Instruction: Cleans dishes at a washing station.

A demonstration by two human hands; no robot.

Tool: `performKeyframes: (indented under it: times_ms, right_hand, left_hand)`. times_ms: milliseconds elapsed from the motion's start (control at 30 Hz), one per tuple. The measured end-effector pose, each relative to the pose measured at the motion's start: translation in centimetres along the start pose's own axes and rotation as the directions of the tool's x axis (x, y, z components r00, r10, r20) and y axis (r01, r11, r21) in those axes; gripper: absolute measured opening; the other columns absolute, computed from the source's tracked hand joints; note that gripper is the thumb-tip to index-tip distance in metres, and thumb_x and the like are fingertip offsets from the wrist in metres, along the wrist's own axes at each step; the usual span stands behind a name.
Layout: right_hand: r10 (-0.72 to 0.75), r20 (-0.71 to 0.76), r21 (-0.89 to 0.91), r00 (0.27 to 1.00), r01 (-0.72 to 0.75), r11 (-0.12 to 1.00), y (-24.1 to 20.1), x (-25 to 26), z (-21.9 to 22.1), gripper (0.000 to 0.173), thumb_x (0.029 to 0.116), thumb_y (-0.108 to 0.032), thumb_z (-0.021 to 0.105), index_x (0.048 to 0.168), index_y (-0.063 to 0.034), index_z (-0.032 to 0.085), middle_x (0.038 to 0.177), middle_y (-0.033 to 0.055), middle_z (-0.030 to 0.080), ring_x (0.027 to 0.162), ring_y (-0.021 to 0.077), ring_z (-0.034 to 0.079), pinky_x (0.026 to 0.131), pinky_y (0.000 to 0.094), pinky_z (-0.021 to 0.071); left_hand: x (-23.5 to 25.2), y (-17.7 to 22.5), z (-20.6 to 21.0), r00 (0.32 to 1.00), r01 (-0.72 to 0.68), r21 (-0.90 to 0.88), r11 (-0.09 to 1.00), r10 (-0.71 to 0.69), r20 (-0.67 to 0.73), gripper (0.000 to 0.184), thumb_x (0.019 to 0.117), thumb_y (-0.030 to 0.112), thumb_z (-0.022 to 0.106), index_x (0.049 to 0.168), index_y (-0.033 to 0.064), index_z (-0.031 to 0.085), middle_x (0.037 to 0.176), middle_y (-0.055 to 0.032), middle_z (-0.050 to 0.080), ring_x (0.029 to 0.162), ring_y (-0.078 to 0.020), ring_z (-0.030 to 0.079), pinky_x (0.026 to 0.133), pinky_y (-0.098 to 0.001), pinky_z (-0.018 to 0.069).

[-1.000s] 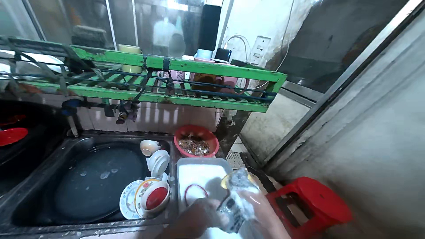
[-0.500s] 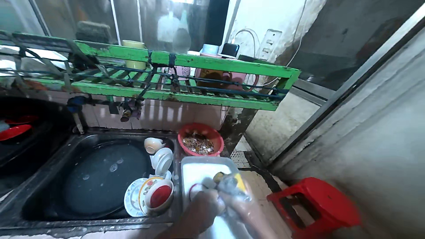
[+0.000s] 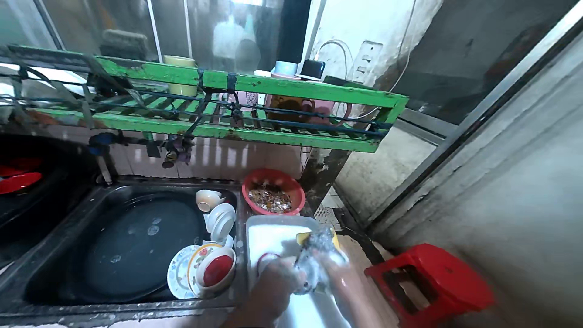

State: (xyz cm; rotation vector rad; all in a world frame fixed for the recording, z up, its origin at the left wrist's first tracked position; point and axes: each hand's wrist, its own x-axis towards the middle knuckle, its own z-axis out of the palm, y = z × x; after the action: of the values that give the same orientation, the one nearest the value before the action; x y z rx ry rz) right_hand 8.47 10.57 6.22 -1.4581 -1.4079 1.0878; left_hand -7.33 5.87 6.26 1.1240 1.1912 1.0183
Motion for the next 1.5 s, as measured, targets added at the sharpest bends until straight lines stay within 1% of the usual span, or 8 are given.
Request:
performKeyframes:
  times_ms: [300, 433, 600, 767, 1000, 1200, 1367, 1500]
  right_hand:
    - [-0.026, 0.125, 0.312, 0.992, -0.015, 0.950, -0.7, 0.2, -2.0, 0.045, 0.0852, -0.006, 0.060, 0.128, 0.0030, 0.050, 0.097, 0.0005, 0.070, 0.082, 0.0035, 0.068, 0.073, 0.0236, 0.0599]
    - [-0.250, 0.300, -0.335, 0.921, 0.347, 0.876, -3.5, -2.0, -0.6, 0.051, 0.0839, -0.021, 0.076, 0.128, 0.0024, 0.064, 0.113, 0.0172, 0.072, 0.106, 0.0272, 0.070, 0.095, 0.0493, 0.0554]
    - [0.065, 0.048, 0.021, 0.997, -0.066, 0.998, -1.1, 0.5, -1.0, 0.060, 0.0919, -0.011, 0.071, 0.144, 0.0059, 0.046, 0.123, 0.0199, 0.064, 0.105, 0.0209, 0.066, 0.091, 0.0389, 0.0560]
    - [-0.268, 0.118, -0.274, 0.956, 0.290, 0.917, -2.0, -4.4, 0.7, 0.071, 0.0803, -0.019, 0.080, 0.140, 0.0089, 0.054, 0.128, 0.0239, 0.066, 0.117, 0.0306, 0.066, 0.104, 0.0476, 0.0513]
    - [0.140, 0.314, 0.645, 0.939, -0.319, 0.694, 0.6, 0.6, -1.7, 0.032, 0.1009, -0.021, 0.037, 0.121, -0.0027, 0.053, 0.095, 0.0126, 0.072, 0.084, 0.0218, 0.073, 0.070, 0.0390, 0.0628]
    - [0.211, 0.331, 0.892, 0.920, -0.378, 0.249, -1.1, -2.7, 3.5, 0.044, 0.1096, -0.035, 0.020, 0.109, -0.0096, 0.055, 0.088, 0.0071, 0.067, 0.083, 0.0187, 0.069, 0.073, 0.0391, 0.0596]
    - [0.142, 0.151, 0.719, 0.978, -0.208, 0.663, 0.0, -3.7, 2.6, 0.028, 0.1019, -0.007, 0.046, 0.128, -0.0016, 0.053, 0.096, 0.0103, 0.073, 0.082, 0.0157, 0.073, 0.071, 0.0339, 0.0636]
    - [0.001, -0.013, 0.359, 1.000, 0.003, 0.933, 0.2, -2.4, -0.2, 0.059, 0.0834, -0.001, 0.067, 0.139, 0.0054, 0.047, 0.110, 0.0124, 0.069, 0.090, 0.0145, 0.070, 0.077, 0.0320, 0.0617]
  left_hand:
    - [-1.2, -0.3, -0.6, 0.968, -0.102, -0.052, 0.993, 0.111, 0.224, 0.023, 0.0921, 0.007, 0.064, 0.113, -0.0022, 0.067, 0.099, -0.0029, 0.068, 0.091, -0.0054, 0.064, 0.087, -0.0270, 0.0535]
    - [-1.0, 0.5, -1.0, 0.946, 0.116, 0.140, 0.983, -0.152, 0.286, 0.031, 0.0965, 0.007, 0.065, 0.125, -0.0036, 0.058, 0.110, -0.0092, 0.065, 0.099, -0.0128, 0.062, 0.093, -0.0337, 0.0521]
    - [-1.0, -0.8, 0.4, 0.997, -0.036, -0.231, 0.972, 0.052, 0.064, 0.021, 0.0930, 0.008, 0.062, 0.113, 0.0006, 0.065, 0.097, -0.0020, 0.068, 0.090, -0.0083, 0.066, 0.085, -0.0303, 0.0553]
    - [-2.1, 0.1, 0.6, 0.988, -0.149, 0.347, 0.926, 0.155, 0.011, 0.029, 0.0983, 0.003, 0.057, 0.123, -0.0129, 0.061, 0.117, -0.0244, 0.067, 0.113, -0.0257, 0.064, 0.104, -0.0380, 0.0474]
    - [-2.0, -0.6, 1.3, 0.964, -0.251, -0.087, 0.964, 0.257, 0.071, 0.027, 0.0909, 0.015, 0.064, 0.114, 0.0005, 0.069, 0.102, -0.0015, 0.070, 0.096, -0.0032, 0.065, 0.089, -0.0260, 0.0534]
    - [1.6, -1.5, 2.5, 0.361, -0.756, 0.619, 0.214, 0.925, 0.120, 0.012, 0.0903, 0.004, 0.066, 0.086, 0.0033, 0.077, 0.087, -0.0112, 0.074, 0.096, -0.0244, 0.072, 0.096, -0.0365, 0.0559]
    - [2.8, 0.2, -0.7, 0.897, -0.204, 0.047, 0.978, 0.206, -0.391, 0.033, 0.1028, 0.017, 0.056, 0.126, -0.0042, 0.062, 0.117, -0.0175, 0.068, 0.109, -0.0209, 0.066, 0.098, -0.0392, 0.0534]
    - [1.7, -0.9, -1.1, 0.910, -0.121, -0.426, 0.897, -0.071, -0.409, 0.035, 0.1079, 0.019, 0.047, 0.134, -0.0021, 0.057, 0.126, -0.0166, 0.064, 0.113, -0.0202, 0.063, 0.099, -0.0390, 0.0518]
